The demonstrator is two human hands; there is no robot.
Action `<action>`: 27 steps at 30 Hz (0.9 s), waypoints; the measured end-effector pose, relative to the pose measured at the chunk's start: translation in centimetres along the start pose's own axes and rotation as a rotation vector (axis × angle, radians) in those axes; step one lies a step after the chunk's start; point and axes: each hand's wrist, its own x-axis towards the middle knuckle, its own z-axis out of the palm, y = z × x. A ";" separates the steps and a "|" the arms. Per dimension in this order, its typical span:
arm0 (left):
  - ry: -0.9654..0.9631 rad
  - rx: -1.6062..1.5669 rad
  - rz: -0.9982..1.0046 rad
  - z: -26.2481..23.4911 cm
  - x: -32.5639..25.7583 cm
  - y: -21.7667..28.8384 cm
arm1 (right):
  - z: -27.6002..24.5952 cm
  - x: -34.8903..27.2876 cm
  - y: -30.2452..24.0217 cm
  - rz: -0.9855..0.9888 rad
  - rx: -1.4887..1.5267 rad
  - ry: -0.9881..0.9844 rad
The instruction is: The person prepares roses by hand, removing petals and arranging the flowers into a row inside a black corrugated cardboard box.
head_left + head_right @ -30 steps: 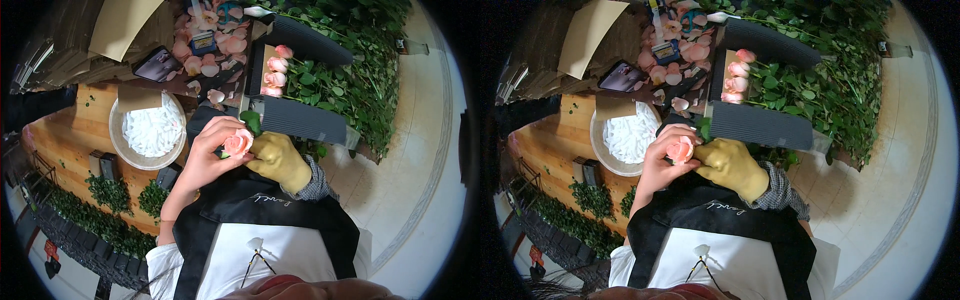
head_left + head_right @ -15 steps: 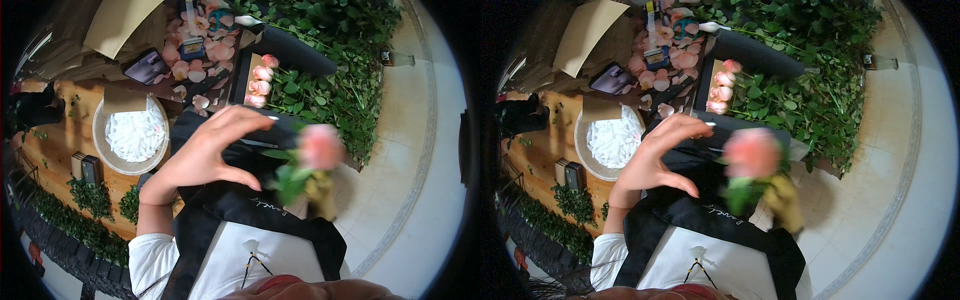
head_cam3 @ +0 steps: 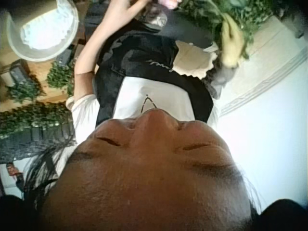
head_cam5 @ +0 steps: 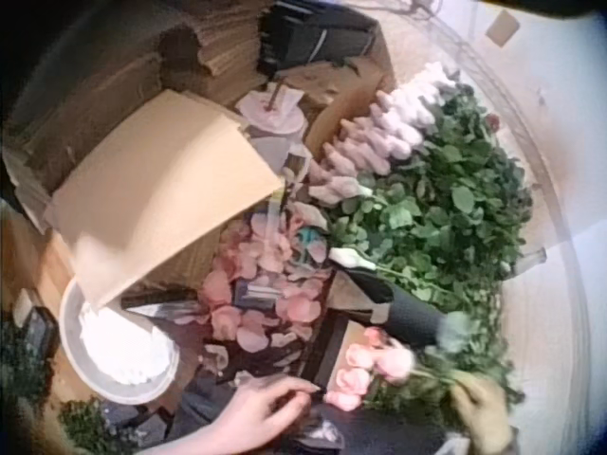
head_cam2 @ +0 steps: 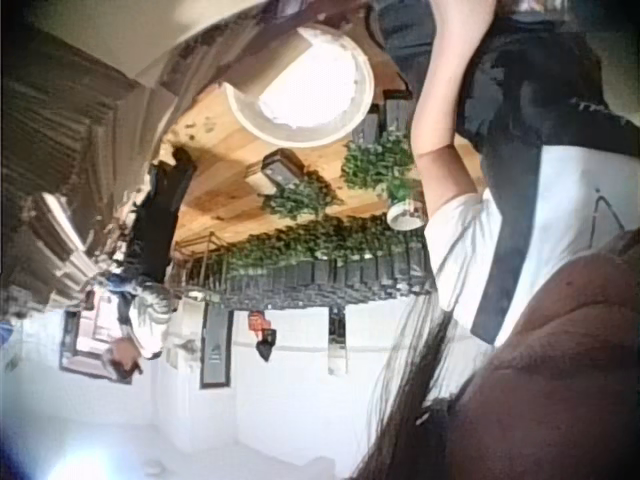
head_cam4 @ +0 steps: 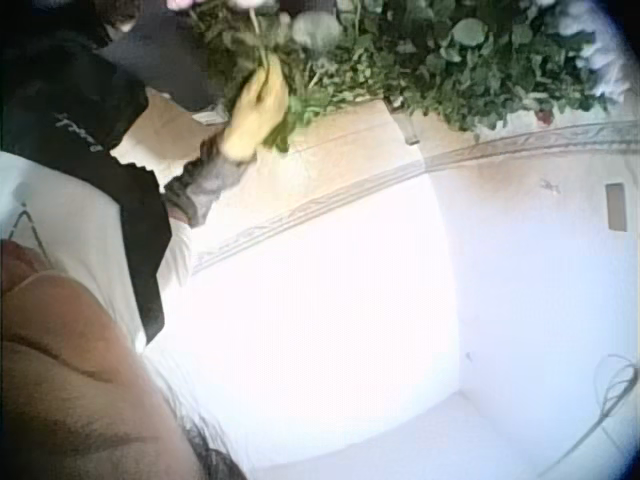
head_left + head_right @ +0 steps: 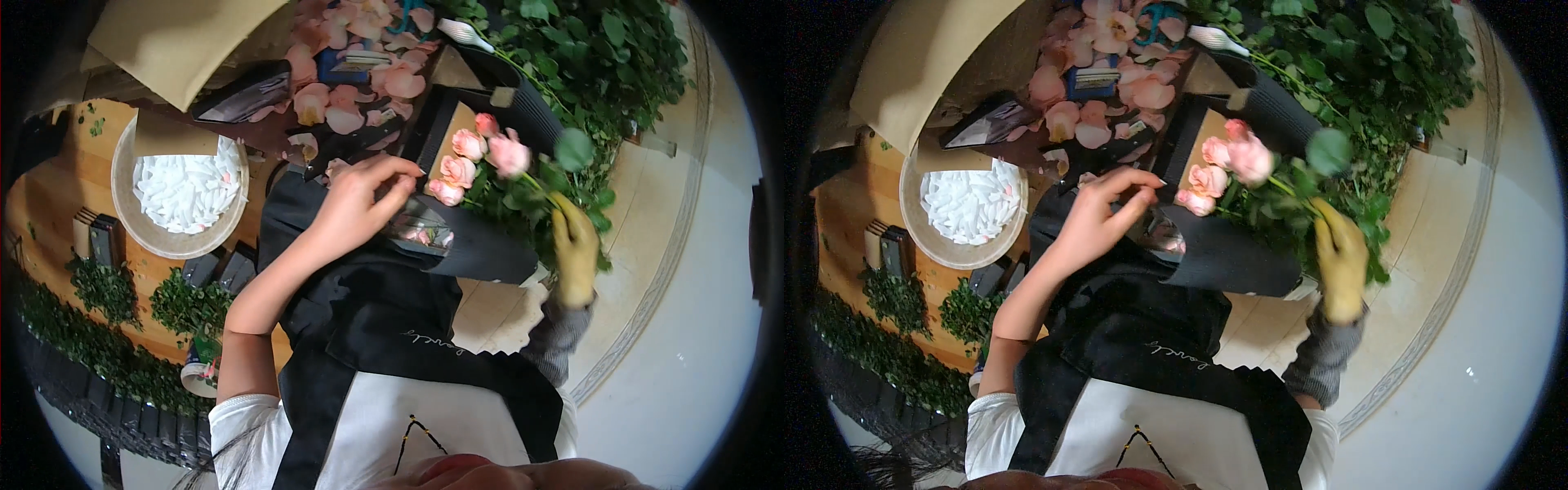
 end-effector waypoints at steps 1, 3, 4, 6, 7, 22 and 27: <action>-0.001 0.023 0.044 0.4 0.5 -0.5 | 2.6 1.4 1.2 -0.002 0.022 0.036; 0.033 0.041 0.098 0.6 1.2 -1.0 | 5.8 2.9 4.7 0.124 -0.037 0.002; 0.042 0.037 0.091 0.5 1.6 -1.2 | 5.8 3.3 5.4 0.118 -0.041 -0.006; 0.073 0.065 0.134 0.3 2.2 -1.4 | 5.2 2.6 6.4 -0.108 -0.289 0.102; 0.084 0.064 0.112 0.2 2.1 -1.6 | 3.7 2.9 3.4 -0.078 -0.313 0.041; 0.148 0.028 0.057 1.5 3.2 -1.6 | 5.1 5.8 -5.8 -0.429 -0.281 -0.050; 0.101 0.050 0.115 2.1 4.1 -0.5 | 8.0 6.0 -4.4 -0.459 -0.435 0.061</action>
